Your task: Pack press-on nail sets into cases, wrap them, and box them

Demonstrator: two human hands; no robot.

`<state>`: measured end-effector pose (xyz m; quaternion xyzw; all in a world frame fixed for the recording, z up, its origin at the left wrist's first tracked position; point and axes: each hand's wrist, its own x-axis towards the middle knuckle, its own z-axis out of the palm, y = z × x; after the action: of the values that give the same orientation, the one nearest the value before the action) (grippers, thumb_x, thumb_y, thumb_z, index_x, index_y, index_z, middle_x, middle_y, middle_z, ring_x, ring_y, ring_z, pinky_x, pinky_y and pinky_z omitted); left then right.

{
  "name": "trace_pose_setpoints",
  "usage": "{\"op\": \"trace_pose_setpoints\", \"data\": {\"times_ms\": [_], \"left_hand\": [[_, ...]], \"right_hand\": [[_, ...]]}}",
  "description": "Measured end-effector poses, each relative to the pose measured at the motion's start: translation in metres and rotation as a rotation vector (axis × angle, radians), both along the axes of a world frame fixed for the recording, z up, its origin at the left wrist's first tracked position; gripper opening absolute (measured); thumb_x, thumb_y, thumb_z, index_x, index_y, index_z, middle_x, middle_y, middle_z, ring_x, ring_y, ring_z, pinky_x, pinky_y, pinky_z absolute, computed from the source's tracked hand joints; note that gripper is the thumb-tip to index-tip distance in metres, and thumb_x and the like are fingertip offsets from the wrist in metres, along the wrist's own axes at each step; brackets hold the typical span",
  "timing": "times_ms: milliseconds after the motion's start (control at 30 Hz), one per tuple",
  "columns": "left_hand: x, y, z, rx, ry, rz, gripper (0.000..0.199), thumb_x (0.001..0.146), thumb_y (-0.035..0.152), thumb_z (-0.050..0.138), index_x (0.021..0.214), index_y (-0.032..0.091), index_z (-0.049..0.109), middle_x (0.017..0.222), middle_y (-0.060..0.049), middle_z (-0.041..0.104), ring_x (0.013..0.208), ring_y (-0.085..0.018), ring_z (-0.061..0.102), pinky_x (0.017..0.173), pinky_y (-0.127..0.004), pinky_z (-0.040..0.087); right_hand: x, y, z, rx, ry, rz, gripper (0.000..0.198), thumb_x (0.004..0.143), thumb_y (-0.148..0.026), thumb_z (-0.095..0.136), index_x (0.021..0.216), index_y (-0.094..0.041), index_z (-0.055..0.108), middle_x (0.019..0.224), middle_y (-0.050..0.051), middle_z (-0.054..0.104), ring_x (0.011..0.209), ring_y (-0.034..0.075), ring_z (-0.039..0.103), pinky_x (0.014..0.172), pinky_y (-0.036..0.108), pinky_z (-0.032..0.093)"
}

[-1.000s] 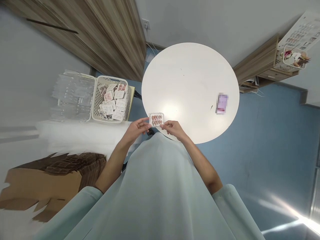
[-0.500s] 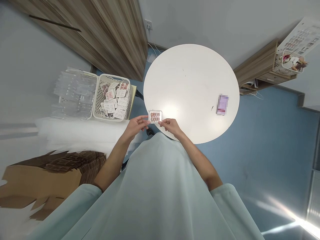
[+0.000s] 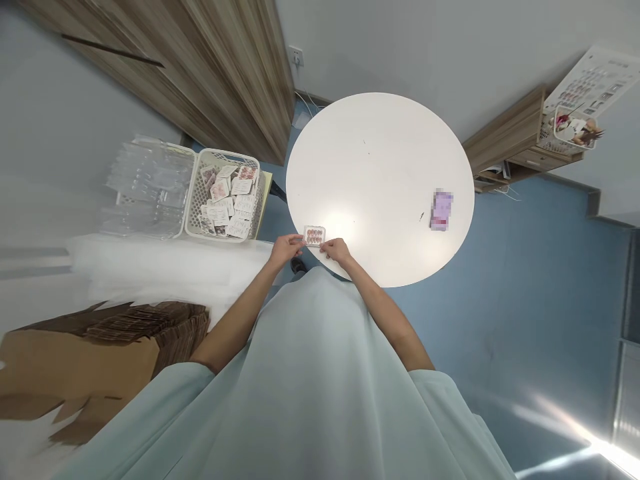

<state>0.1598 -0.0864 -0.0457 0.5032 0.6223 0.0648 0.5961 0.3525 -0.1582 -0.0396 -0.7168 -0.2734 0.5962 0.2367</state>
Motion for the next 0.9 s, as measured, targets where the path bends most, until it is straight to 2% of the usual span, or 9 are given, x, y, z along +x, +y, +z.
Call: {"op": "trace_pose_setpoints", "data": {"times_ms": [133, 300, 433, 533, 700, 900], "left_hand": [[-0.001, -0.005, -0.003, 0.033, 0.059, -0.05, 0.045, 0.083, 0.04, 0.079, 0.121, 0.015, 0.077, 0.087, -0.008, 0.079, 0.072, -0.021, 0.072, 0.07, -0.03, 0.055], [-0.002, -0.01, -0.001, 0.101, 0.089, -0.096, 0.042, 0.087, 0.038, 0.076, 0.124, 0.019, 0.077, 0.092, -0.007, 0.081, 0.073, -0.022, 0.073, 0.076, -0.031, 0.055], [-0.004, -0.013, 0.004, 0.15, 0.115, -0.144, 0.04, 0.089, 0.034, 0.074, 0.127, 0.02, 0.076, 0.099, -0.007, 0.082, 0.086, -0.026, 0.074, 0.085, -0.034, 0.054], [-0.012, -0.018, 0.012, 0.171, 0.114, -0.127, 0.039, 0.092, 0.034, 0.071, 0.128, 0.022, 0.075, 0.108, -0.007, 0.082, 0.099, -0.029, 0.074, 0.094, -0.037, 0.052], [-0.049, -0.029, 0.029, 0.209, 0.074, 0.018, 0.039, 0.094, 0.039, 0.069, 0.13, 0.025, 0.074, 0.117, -0.007, 0.08, 0.097, -0.028, 0.074, 0.095, -0.039, 0.052], [-0.126, -0.043, 0.032, 0.228, 0.14, 0.264, 0.038, 0.094, 0.036, 0.069, 0.129, 0.023, 0.072, 0.117, -0.008, 0.08, 0.093, -0.026, 0.075, 0.095, -0.037, 0.053]], "right_hand": [[-0.003, -0.006, -0.009, -0.012, -0.032, -0.002, 0.028, 0.091, -0.033, 0.071, 0.069, -0.015, 0.073, 0.094, 0.01, 0.081, 0.053, 0.008, 0.05, 0.054, 0.024, 0.042], [-0.002, -0.008, -0.012, -0.025, -0.072, 0.018, 0.031, 0.089, -0.037, 0.074, 0.065, -0.017, 0.072, 0.079, 0.007, 0.079, 0.052, 0.009, 0.052, 0.062, 0.026, 0.047], [0.002, -0.009, -0.004, -0.023, -0.101, 0.087, 0.037, 0.09, -0.037, 0.071, 0.058, -0.018, 0.068, 0.077, 0.006, 0.077, 0.052, 0.01, 0.054, 0.067, 0.027, 0.048], [0.0, -0.005, 0.009, 0.012, -0.131, 0.164, 0.039, 0.09, -0.04, 0.071, 0.058, -0.019, 0.064, 0.077, 0.005, 0.076, 0.053, 0.01, 0.055, 0.068, 0.028, 0.048], [-0.019, 0.012, 0.037, 0.088, -0.16, 0.289, 0.046, 0.087, -0.052, 0.073, 0.058, -0.021, 0.056, 0.07, 0.003, 0.069, 0.054, 0.013, 0.058, 0.064, 0.029, 0.048], [-0.076, 0.043, 0.062, 0.141, -0.192, 0.472, 0.043, 0.082, -0.058, 0.076, 0.066, -0.024, 0.055, 0.064, -0.001, 0.063, 0.059, 0.017, 0.061, 0.062, 0.03, 0.047]]}}
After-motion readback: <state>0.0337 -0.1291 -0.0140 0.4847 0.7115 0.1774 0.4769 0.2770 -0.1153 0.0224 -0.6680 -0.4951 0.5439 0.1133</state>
